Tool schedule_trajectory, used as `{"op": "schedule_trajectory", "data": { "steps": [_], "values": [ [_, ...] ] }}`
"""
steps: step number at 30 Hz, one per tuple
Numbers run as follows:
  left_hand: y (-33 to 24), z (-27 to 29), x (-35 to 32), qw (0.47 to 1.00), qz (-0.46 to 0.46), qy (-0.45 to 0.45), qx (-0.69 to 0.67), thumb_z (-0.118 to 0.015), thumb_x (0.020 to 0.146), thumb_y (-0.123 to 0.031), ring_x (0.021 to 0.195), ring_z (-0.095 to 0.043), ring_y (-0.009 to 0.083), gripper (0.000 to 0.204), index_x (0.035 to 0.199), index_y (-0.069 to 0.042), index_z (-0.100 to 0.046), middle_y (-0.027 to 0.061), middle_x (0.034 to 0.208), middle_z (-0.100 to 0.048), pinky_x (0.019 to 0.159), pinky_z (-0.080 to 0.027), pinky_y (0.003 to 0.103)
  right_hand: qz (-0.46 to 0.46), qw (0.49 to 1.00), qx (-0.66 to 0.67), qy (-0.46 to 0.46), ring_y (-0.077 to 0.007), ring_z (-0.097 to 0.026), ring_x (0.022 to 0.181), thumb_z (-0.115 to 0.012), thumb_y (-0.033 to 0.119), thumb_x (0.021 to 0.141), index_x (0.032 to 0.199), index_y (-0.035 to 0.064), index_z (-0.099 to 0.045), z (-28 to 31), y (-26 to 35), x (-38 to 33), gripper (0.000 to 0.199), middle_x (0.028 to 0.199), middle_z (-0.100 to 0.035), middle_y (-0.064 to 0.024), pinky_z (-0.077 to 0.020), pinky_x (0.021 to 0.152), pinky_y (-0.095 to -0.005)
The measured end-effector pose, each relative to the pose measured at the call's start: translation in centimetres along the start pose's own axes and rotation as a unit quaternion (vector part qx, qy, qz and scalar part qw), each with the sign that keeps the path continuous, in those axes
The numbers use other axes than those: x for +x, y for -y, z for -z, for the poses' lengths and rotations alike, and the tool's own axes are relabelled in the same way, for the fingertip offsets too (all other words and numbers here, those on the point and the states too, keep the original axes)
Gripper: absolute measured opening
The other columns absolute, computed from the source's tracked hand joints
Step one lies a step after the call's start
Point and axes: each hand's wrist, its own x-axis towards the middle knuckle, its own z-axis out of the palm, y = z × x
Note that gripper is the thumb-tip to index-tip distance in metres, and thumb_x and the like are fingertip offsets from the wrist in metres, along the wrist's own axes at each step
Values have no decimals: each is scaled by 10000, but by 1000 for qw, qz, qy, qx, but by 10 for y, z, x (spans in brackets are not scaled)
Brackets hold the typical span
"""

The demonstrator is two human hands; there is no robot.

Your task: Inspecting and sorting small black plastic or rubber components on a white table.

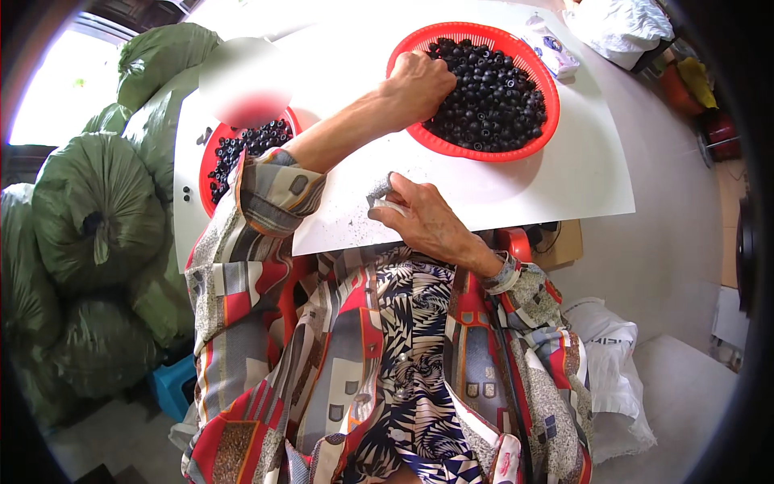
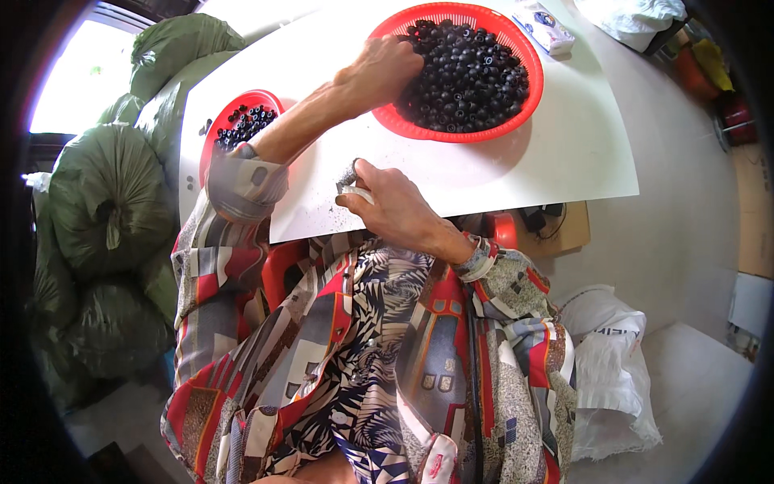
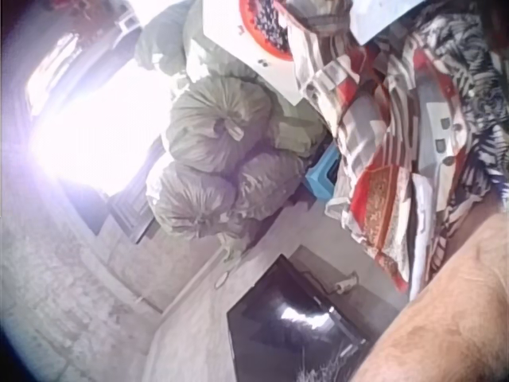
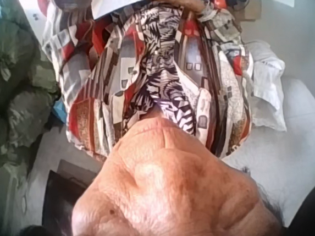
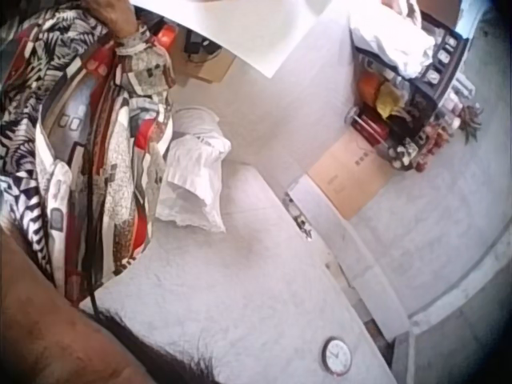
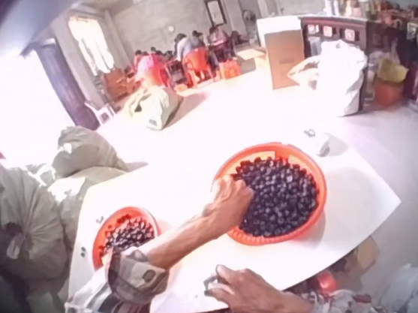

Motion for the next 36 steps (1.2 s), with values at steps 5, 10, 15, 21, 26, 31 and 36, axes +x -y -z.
{"op": "schedule_trajectory", "data": {
  "steps": [5,10,15,21,26,31,36],
  "values": [
    [8,6,-10,994,43,3,-105,-635,703,-44,760,-658,228,114,800,-21,-690,126,767,-659,625,-523,334,-30,999,-28,15,-210,-470,552,-604,175,829,822,-38,-447,5,5,1,265,625,-495,-158,-387,543,-358],
    [4,30,-68,777,103,-6,-621,-688,767,-120,759,-625,159,244,994,-31,-684,81,818,-656,733,-527,289,-42,999,8,-8,-183,-480,583,-598,152,830,863,-45,-478,2,5,-5,233,661,-537,-151,-407,572,-331],
    [-3,-12,-137,434,121,-65,-890,-677,811,-122,883,-597,127,302,1082,5,-631,131,1063,-636,849,-498,260,-93,995,30,11,-106,-498,694,-593,103,843,966,-28,-538,1,7,2,188,752,-583,-72,-420,644,-297],
    [-23,-31,-181,290,124,-134,-939,-675,802,-56,778,-588,118,190,981,-8,-634,89,950,-640,756,-494,253,-75,995,63,-2,-95,-469,615,-618,151,852,939,6,-565,-4,-11,1,177,683,-562,-62,-407,574,-274],
    [-35,-45,-194,313,159,-181,-919,-693,772,-51,767,-550,113,223,982,-34,-620,81,914,-622,660,-450,239,-96,995,22,-5,-74,-460,641,-644,154,846,921,-22,-546,-4,-8,6,215,682,-567,-42,-409,576,-257],
    [-40,-44,-197,395,216,-187,-873,-687,768,-44,773,-578,121,231,988,-8,-631,73,889,-626,683,-475,249,-137,990,33,-8,-67,-501,675,-630,122,852,933,-25,-547,-4,1,8,188,742,-621,-51,-423,596,-243],
    [-40,-45,-197,418,229,-175,-862,-690,782,-99,781,-598,137,248,995,24,-661,80,875,-645,731,-500,270,-147,988,40,-14,-66,-534,694,-613,84,857,947,-17,-549,-4,2,9,150,781,-640,-53,-440,621,-234]
  ]
}}
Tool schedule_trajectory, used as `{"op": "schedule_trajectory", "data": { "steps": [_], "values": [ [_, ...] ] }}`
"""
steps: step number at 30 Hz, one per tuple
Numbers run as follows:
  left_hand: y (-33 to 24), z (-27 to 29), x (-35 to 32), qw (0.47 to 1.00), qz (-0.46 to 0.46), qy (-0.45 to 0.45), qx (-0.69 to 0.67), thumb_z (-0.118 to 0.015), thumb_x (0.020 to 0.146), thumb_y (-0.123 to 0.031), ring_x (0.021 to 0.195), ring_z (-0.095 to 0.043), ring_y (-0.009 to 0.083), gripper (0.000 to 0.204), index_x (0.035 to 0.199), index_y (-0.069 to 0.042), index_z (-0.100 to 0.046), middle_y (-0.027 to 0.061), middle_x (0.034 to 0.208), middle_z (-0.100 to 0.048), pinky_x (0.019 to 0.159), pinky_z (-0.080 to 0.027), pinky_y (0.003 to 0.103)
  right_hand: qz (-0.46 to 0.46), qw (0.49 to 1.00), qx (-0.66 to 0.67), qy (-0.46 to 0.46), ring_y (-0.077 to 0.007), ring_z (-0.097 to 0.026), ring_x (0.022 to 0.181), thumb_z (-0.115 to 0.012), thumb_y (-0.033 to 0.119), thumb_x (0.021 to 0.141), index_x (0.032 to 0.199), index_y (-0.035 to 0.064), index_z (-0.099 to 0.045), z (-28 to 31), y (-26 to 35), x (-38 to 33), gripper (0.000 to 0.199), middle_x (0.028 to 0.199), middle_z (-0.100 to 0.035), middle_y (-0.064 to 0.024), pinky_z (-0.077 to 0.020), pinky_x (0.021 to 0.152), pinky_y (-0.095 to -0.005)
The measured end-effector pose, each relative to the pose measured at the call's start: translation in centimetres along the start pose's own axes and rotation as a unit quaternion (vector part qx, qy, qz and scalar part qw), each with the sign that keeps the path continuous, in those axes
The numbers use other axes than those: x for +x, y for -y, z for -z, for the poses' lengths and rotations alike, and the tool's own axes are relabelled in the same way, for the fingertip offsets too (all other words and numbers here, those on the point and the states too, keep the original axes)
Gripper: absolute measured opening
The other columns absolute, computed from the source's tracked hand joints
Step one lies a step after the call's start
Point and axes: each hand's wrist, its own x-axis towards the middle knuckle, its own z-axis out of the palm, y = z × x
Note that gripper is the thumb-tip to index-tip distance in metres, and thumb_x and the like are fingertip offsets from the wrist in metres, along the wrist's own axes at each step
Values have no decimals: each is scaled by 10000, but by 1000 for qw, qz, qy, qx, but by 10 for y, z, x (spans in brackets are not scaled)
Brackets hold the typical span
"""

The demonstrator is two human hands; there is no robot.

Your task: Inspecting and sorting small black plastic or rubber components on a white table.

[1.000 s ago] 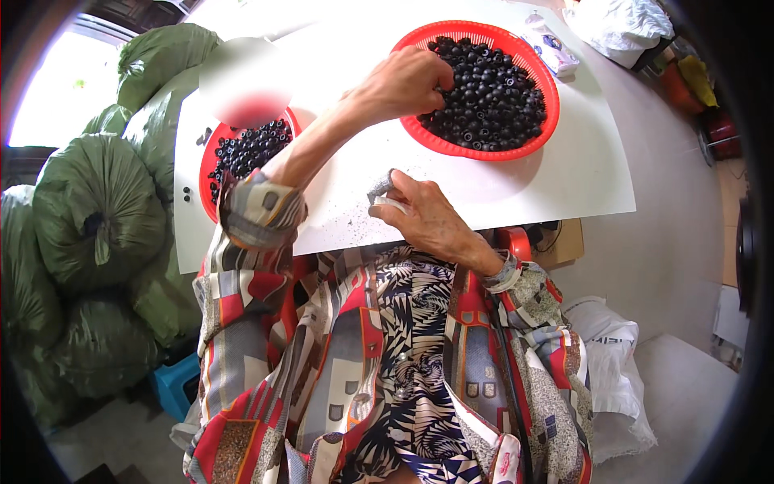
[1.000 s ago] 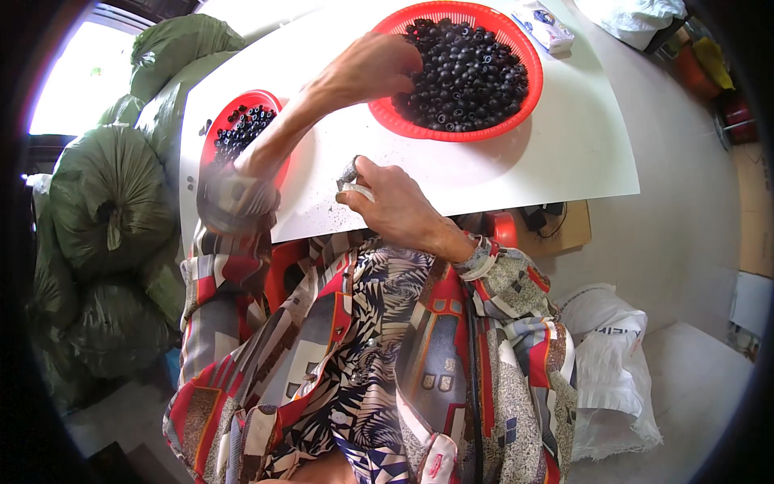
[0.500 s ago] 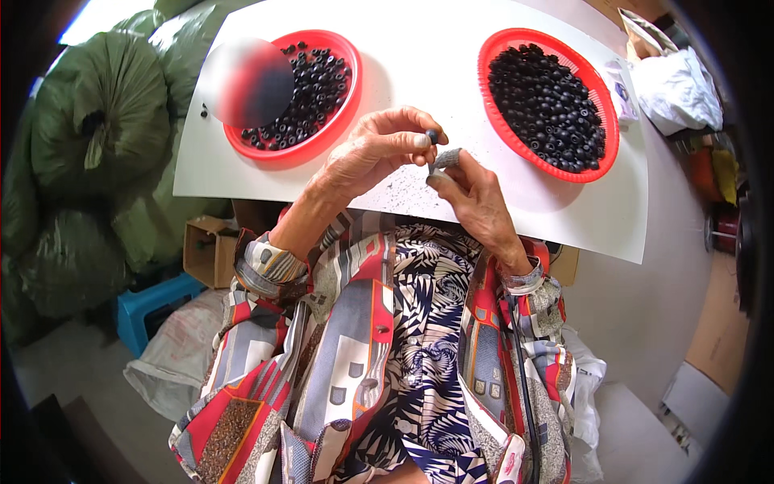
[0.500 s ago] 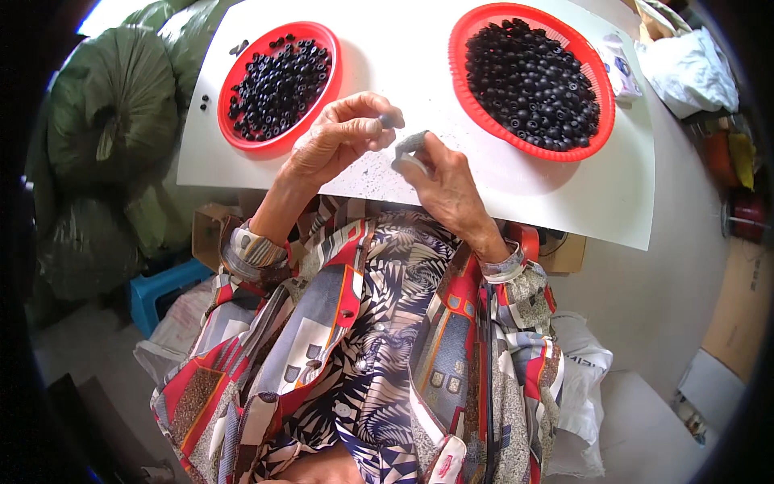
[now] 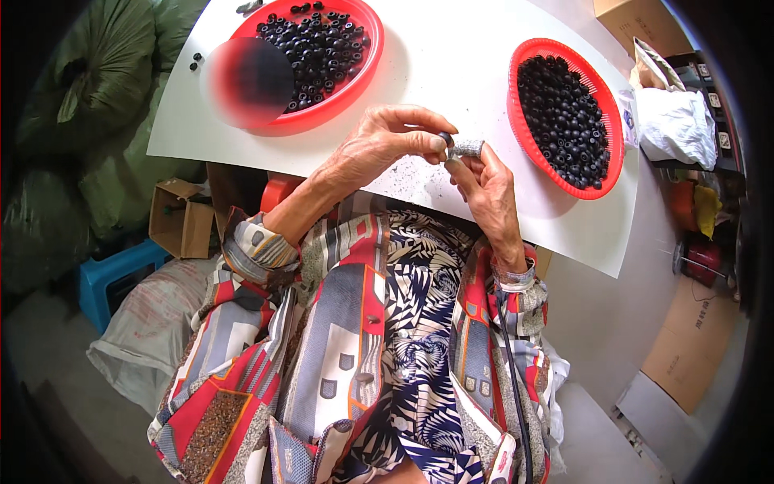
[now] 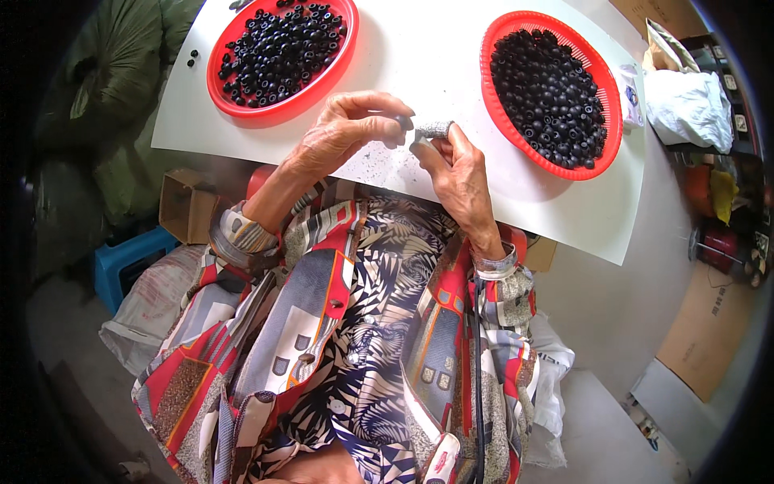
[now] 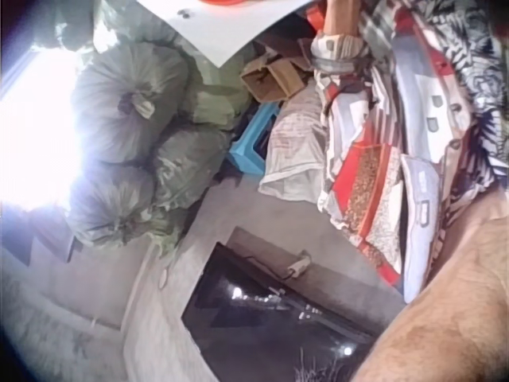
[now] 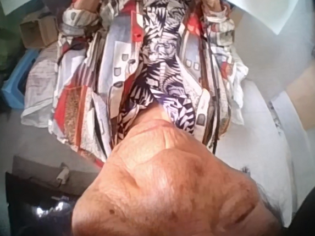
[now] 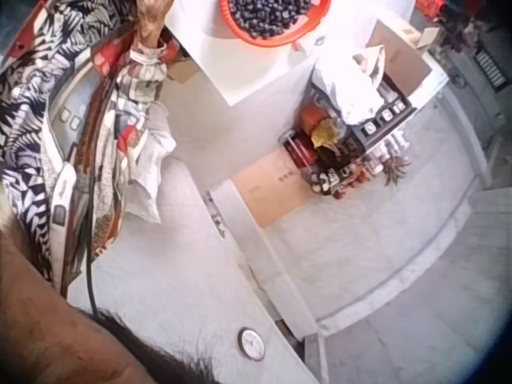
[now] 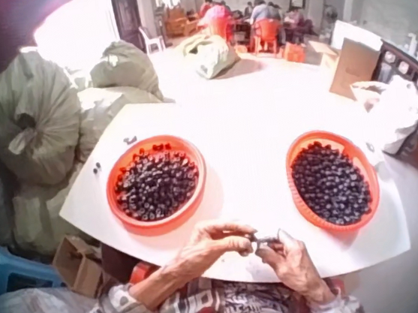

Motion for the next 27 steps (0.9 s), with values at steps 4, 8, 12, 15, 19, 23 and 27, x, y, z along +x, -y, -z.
{"op": "schedule_trajectory", "data": {
  "steps": [4,8,12,15,19,23,27],
  "values": [
    [-3,0,-2,999,-17,-9,35,-692,790,-137,751,-606,139,255,988,21,-659,80,846,-651,727,-511,279,-9,1000,-13,8,-69,-537,695,-611,78,858,952,-15,-547,-1,-3,2,147,786,-639,-49,-441,621,-235],
    [-5,-3,-4,997,-16,-16,68,-675,808,-158,719,-617,143,226,957,11,-660,82,818,-651,704,-521,286,-2,1000,5,3,-70,-540,688,-608,80,865,955,-12,-542,0,-4,2,144,777,-634,-45,-442,619,-232],
    [-3,-4,-4,998,-28,-8,62,-666,816,-162,718,-620,147,205,935,4,-653,81,807,-645,699,-523,286,-3,1000,5,-1,-69,-540,696,-602,75,871,967,-15,-538,3,-6,1,146,792,-630,-40,-441,623,-225],
    [2,-3,-3,998,-39,-9,39,-663,820,-154,740,-617,146,200,945,1,-645,82,832,-638,704,-515,285,11,999,38,-14,-70,-539,713,-594,64,873,988,-18,-536,4,1,-3,152,821,-628,-39,-438,628,-220],
    [5,-2,-3,999,-39,9,-8,-649,824,-122,779,-610,151,178,952,0,-632,80,864,-629,736,-498,283,20,998,60,-25,-75,-550,751,-592,57,872,1031,-23,-534,8,15,-13,187,856,-633,-50,-450,657,-225],
    [5,-4,-2,996,-15,13,-92,-655,806,-62,843,-596,158,167,959,-4,-618,76,921,-617,777,-477,280,69,996,58,-28,-103,-584,798,-613,59,856,1090,-41,-521,4,26,-20,271,889,-650,-88,-474,714,-238],
    [13,-1,0,984,-2,55,-172,-659,795,-22,886,-582,149,187,976,-10,-616,77,986,-610,797,-474,277,115,992,4,-43,-148,-627,771,-660,102,826,1075,-44,-510,0,21,-20,325,854,-659,-148,-494,681,-275]
  ]
}}
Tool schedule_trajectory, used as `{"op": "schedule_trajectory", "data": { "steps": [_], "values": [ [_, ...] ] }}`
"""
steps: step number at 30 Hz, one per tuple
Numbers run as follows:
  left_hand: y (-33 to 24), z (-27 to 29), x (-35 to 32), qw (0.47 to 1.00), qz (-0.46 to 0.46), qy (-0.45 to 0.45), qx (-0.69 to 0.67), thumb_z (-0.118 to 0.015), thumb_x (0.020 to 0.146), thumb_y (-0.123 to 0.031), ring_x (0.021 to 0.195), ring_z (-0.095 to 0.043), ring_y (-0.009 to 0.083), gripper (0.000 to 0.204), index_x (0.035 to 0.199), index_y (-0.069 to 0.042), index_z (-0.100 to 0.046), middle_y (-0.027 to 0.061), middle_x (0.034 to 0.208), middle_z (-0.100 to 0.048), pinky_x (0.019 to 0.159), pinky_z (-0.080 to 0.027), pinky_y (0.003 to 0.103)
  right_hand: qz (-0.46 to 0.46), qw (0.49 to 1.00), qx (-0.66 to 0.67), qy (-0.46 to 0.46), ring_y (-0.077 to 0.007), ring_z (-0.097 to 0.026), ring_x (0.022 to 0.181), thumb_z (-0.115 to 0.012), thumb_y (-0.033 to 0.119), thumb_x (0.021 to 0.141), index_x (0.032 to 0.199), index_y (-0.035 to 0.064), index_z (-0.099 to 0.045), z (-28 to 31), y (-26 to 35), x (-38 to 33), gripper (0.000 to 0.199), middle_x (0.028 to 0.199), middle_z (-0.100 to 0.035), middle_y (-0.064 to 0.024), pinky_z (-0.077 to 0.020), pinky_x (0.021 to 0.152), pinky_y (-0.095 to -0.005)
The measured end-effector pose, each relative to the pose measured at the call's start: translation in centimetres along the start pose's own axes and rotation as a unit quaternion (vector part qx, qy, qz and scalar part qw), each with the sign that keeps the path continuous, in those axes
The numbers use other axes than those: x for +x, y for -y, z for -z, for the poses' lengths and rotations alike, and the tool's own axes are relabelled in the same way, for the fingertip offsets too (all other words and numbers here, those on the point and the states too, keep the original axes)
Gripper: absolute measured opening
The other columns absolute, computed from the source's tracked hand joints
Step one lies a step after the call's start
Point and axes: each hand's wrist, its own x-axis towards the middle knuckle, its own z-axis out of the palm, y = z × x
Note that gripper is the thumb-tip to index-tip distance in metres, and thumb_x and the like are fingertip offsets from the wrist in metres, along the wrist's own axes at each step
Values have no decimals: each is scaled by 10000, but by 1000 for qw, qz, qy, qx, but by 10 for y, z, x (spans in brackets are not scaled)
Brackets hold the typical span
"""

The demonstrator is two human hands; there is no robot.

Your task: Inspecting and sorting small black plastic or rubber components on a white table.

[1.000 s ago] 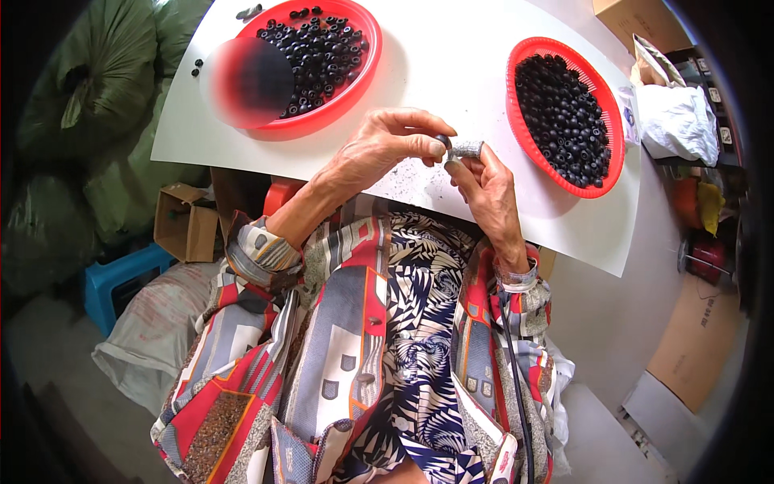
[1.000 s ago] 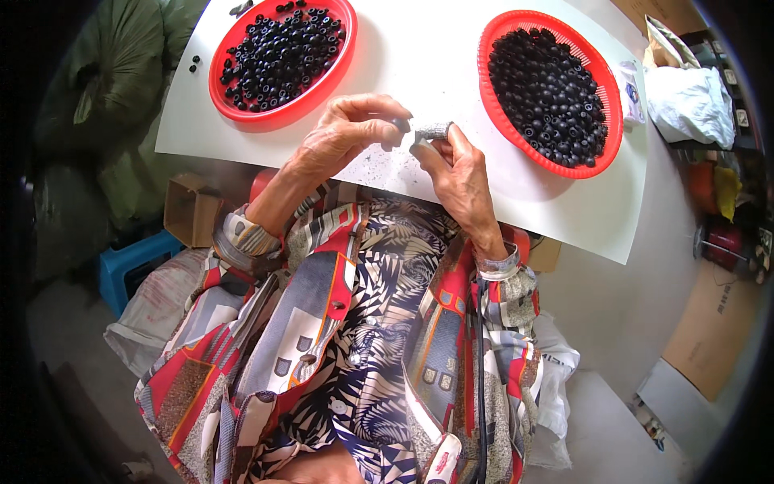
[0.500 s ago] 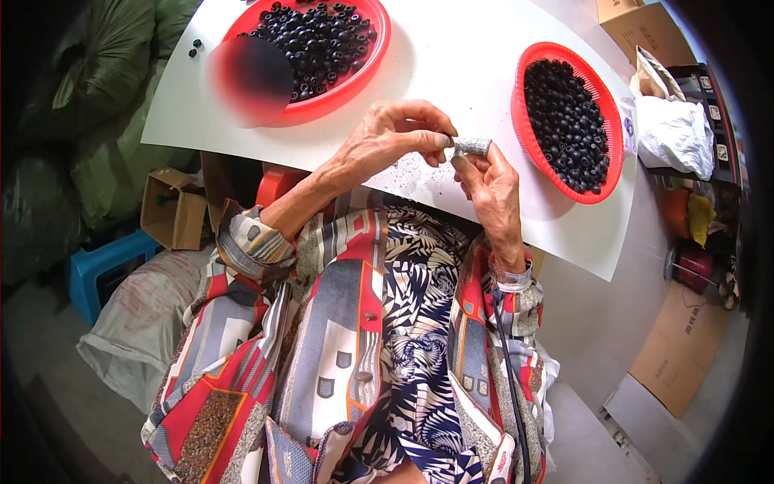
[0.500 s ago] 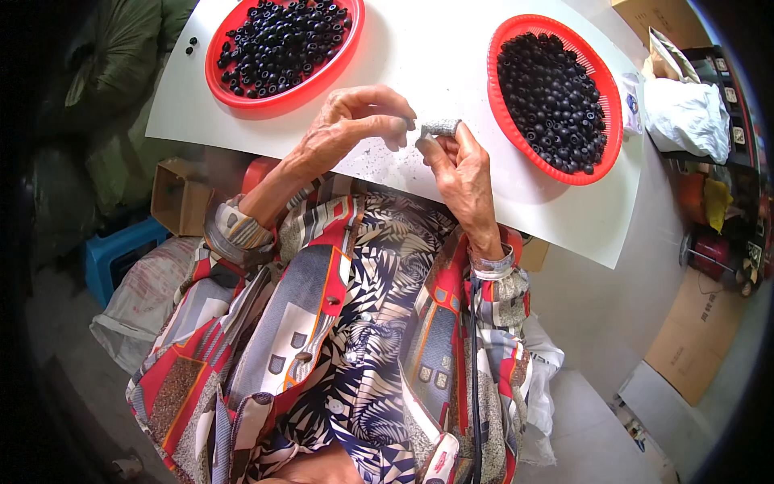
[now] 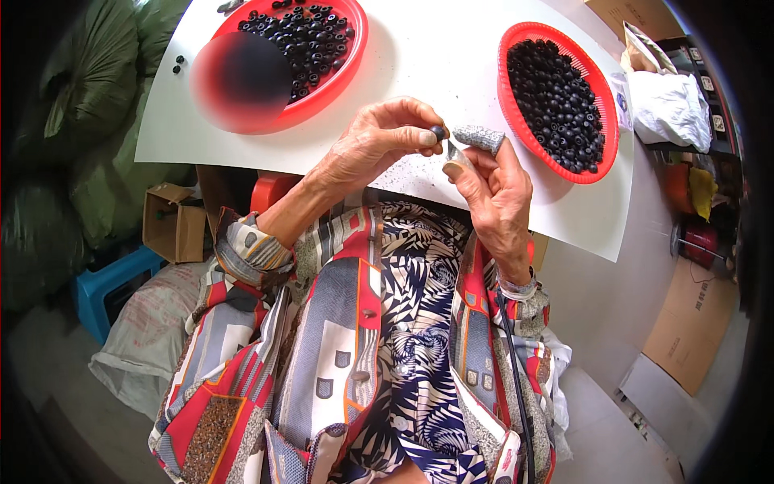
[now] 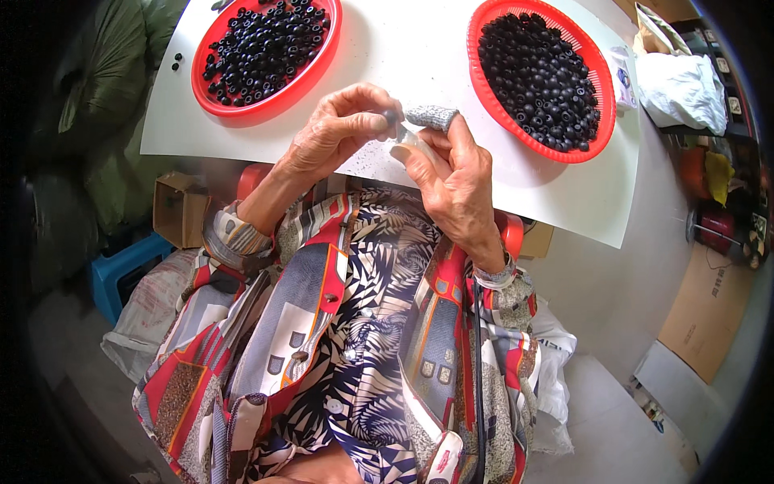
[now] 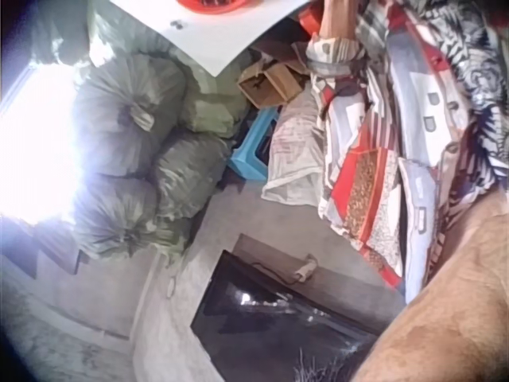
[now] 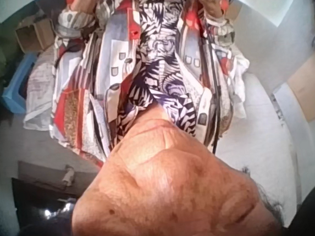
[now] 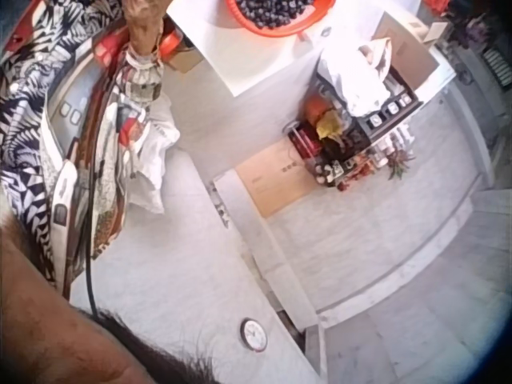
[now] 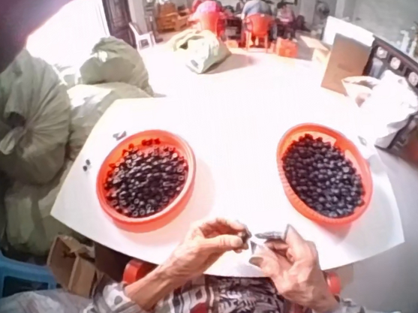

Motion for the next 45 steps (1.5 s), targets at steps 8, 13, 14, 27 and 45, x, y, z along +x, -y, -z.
{"op": "schedule_trajectory", "data": {
  "steps": [8,13,14,27,45],
  "values": [
    [2,-3,-3,1000,17,-19,10,-643,804,0,914,-571,138,187,990,-12,-630,60,1020,-603,840,-471,270,37,999,-30,-1,-216,-665,722,-673,148,820,945,-42,-490,0,-5,0,291,781,-662,-176,-506,641,-311],
    [3,-3,-2,1000,19,-20,9,-650,799,3,934,-565,136,184,981,-14,-638,56,1044,-596,846,-472,268,37,998,-43,3,-228,-667,717,-668,152,821,938,-45,-484,0,-5,0,294,776,-659,-190,-506,626,-316],
    [3,-4,-2,999,22,-20,11,-652,796,6,936,-564,135,188,983,-14,-639,55,1046,-595,849,-471,267,42,998,-43,1,-229,-667,714,-666,153,822,937,-46,-482,0,-7,0,294,774,-658,-191,-505,622,-316],
    [4,-4,-2,999,24,-22,16,-653,791,14,936,-563,134,201,990,-10,-631,54,1041,-591,859,-464,265,40,999,-36,6,-209,-654,686,-654,115,823,954,-42,-495,-1,-5,1,259,763,-654,-169,-498,609,-309],
    [6,-5,-2,1000,19,-24,2,-643,797,27,930,-551,121,179,970,-20,-636,31,1043,-561,831,-465,254,58,998,-35,1,-273,-655,679,-657,122,822,934,-31,-495,0,-11,2,249,747,-636,-177,-489,590,-336]
  ]
}}
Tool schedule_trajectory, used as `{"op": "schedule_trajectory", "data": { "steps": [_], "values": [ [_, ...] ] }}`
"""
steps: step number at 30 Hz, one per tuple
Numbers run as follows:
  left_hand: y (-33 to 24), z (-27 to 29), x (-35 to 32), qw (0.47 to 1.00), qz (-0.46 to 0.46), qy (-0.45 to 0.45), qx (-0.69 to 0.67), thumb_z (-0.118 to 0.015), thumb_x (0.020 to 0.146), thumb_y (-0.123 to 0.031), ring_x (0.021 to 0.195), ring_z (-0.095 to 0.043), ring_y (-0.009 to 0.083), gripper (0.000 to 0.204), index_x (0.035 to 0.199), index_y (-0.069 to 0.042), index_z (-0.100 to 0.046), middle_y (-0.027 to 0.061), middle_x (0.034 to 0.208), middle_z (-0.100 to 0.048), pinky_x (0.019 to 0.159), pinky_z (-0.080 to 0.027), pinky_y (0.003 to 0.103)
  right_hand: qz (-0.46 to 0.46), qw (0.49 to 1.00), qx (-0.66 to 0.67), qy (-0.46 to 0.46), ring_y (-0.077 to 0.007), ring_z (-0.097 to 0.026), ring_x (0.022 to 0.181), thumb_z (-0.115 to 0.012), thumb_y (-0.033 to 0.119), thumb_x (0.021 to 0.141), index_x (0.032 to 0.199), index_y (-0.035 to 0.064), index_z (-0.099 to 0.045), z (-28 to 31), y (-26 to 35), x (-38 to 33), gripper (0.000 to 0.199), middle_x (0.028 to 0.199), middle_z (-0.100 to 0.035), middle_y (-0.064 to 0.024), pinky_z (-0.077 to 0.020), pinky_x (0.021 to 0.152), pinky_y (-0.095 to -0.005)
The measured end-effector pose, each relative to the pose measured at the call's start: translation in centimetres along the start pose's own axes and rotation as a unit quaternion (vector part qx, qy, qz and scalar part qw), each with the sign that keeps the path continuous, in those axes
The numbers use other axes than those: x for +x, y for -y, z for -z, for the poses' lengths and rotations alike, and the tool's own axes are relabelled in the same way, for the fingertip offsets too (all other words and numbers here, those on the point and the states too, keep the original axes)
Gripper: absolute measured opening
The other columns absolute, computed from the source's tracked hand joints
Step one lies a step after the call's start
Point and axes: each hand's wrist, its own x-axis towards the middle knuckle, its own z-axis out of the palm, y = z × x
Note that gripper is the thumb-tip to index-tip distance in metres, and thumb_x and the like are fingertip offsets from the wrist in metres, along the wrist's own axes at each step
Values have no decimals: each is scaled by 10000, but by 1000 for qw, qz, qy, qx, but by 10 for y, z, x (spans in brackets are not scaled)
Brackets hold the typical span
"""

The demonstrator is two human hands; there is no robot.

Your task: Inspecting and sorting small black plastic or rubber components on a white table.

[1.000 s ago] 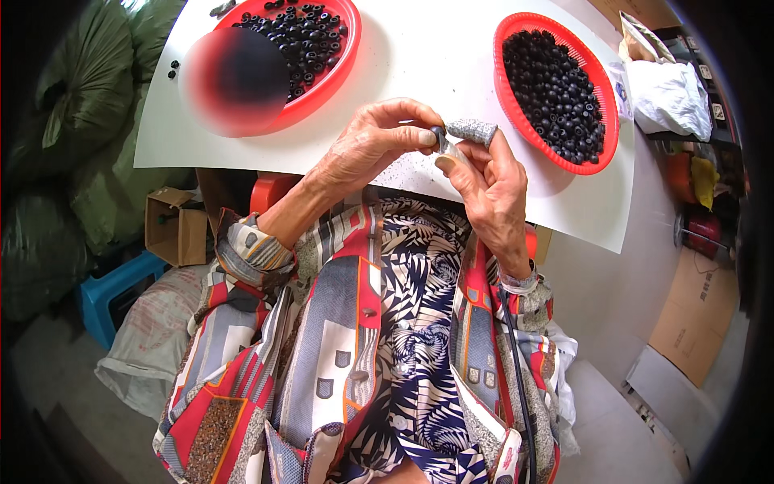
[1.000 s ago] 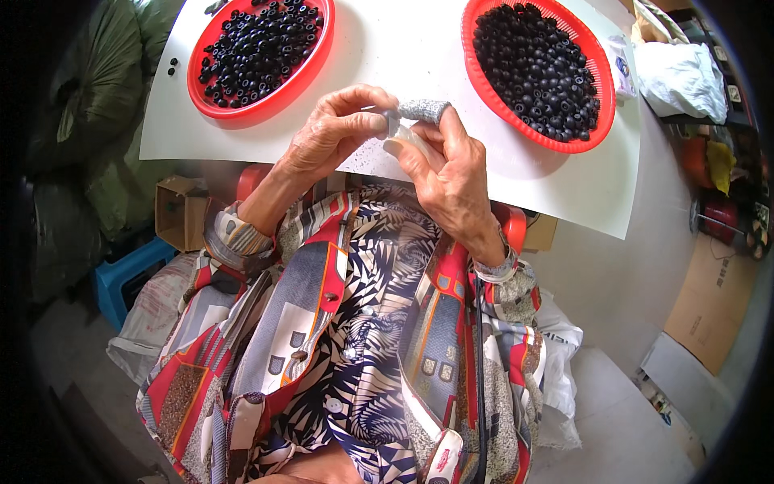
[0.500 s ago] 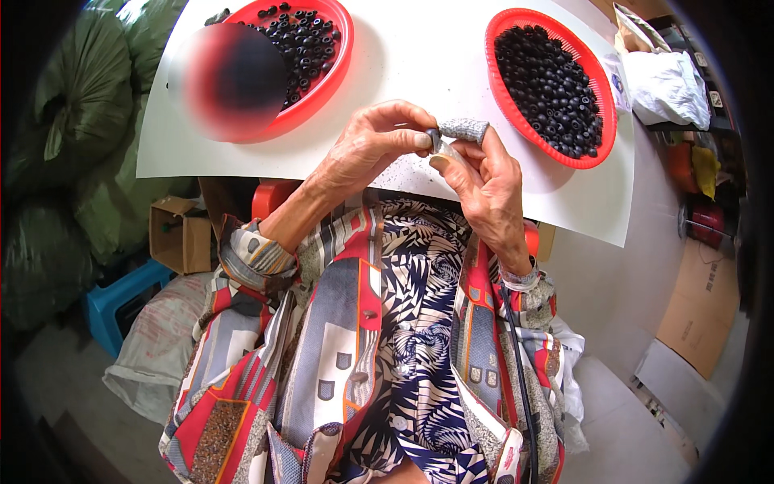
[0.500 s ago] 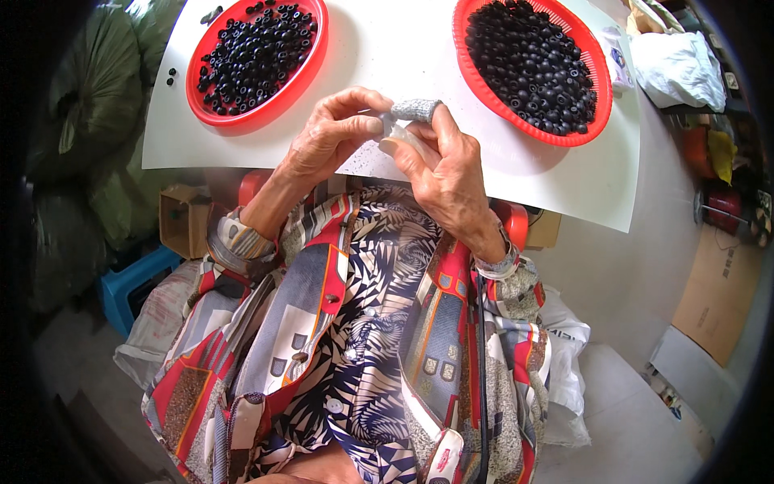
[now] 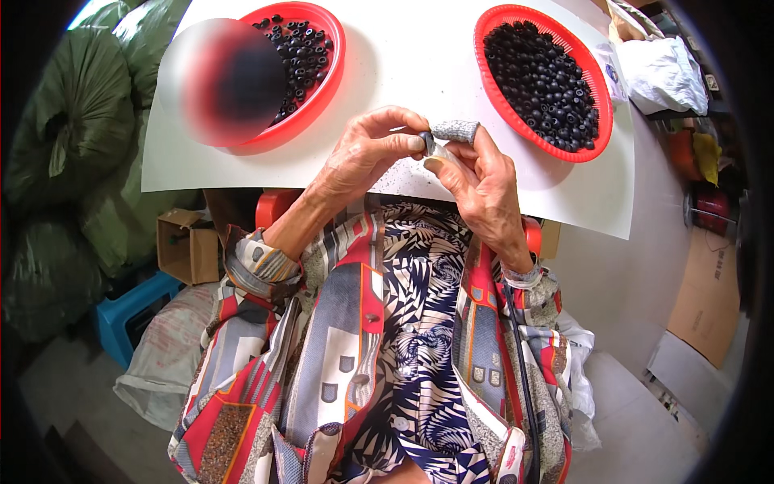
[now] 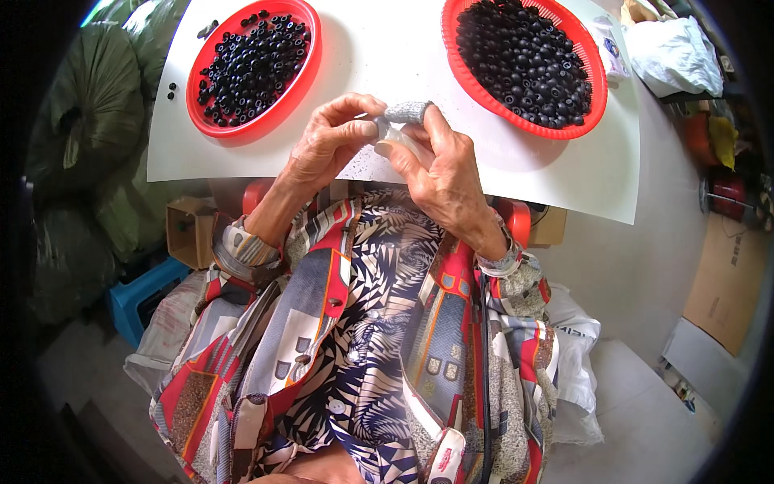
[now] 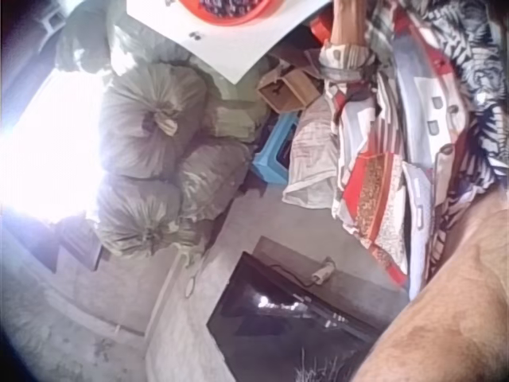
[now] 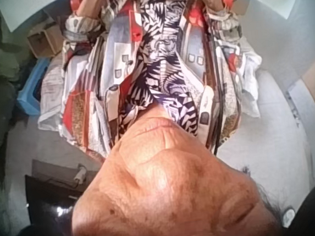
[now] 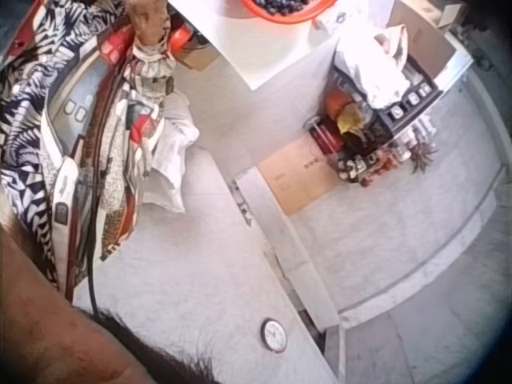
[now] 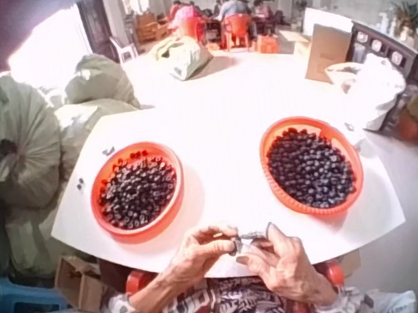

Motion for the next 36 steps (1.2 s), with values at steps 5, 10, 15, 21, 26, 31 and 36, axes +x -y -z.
{"op": "schedule_trajectory", "data": {
  "steps": [5,10,15,21,26,31,36],
  "values": [
    [3,1,0,1000,-7,-1,-5,-647,791,32,936,-551,125,173,954,-25,-637,29,1024,-558,843,-463,258,9,1000,-11,11,-286,-641,640,-641,114,827,914,-33,-478,0,-3,0,236,714,-620,-177,-479,561,-349],
    [4,3,1,1000,-22,-1,7,-650,784,37,931,-551,132,159,931,-24,-641,33,1000,-556,835,-463,259,-3,1000,4,10,-291,-642,654,-618,93,838,902,-33,-469,-3,-6,0,205,730,-624,-181,-480,570,-348],
    [2,3,2,998,-31,27,44,-655,779,35,884,-554,136,150,920,-13,-644,51,973,-564,789,-471,255,-3,1000,-16,7,-263,-644,681,-592,76,855,904,-34,-464,-1,-4,1,176,760,-630,-193,-479,582,-340],
    [3,-8,1,998,2,-24,-58,-638,831,-26,865,-587,167,213,1039,15,-621,102,982,-609,811,-483,281,-92,977,195,2,-69,-517,635,-579,122,897,1014,-21,-518,2,6,-1,194,760,-622,-53,-422,568,-217],
    [10,7,4,996,40,-13,-84,-649,825,-34,1004,-582,161,262,1077,10,-595,88,1063,-601,921,-496,294,-130,967,220,-11,-22,-427,595,-571,141,911,1076,0,-525,9,2,2,221,723,-562,-3,-345,521,-161],
    [5,2,5,998,9,-10,-60,-609,859,-50,900,-600,187,200,1048,13,-606,87,986,-609,842,-478,282,-138,966,217,-17,-16,-418,584,-574,125,904,1072,1,-526,9,-4,6,214,722,-560,-11,-328,498,-159],
    [-2,6,1,999,9,-15,-41,-591,860,-42,864,-591,172,202,1048,28,-612,98,954,-614,804,-483,269,-158,964,214,2,-17,-396,572,-575,113,886,1047,8,-518,2,-6,10,201,722,-552,-3,-308,493,-169]
  ]
}}
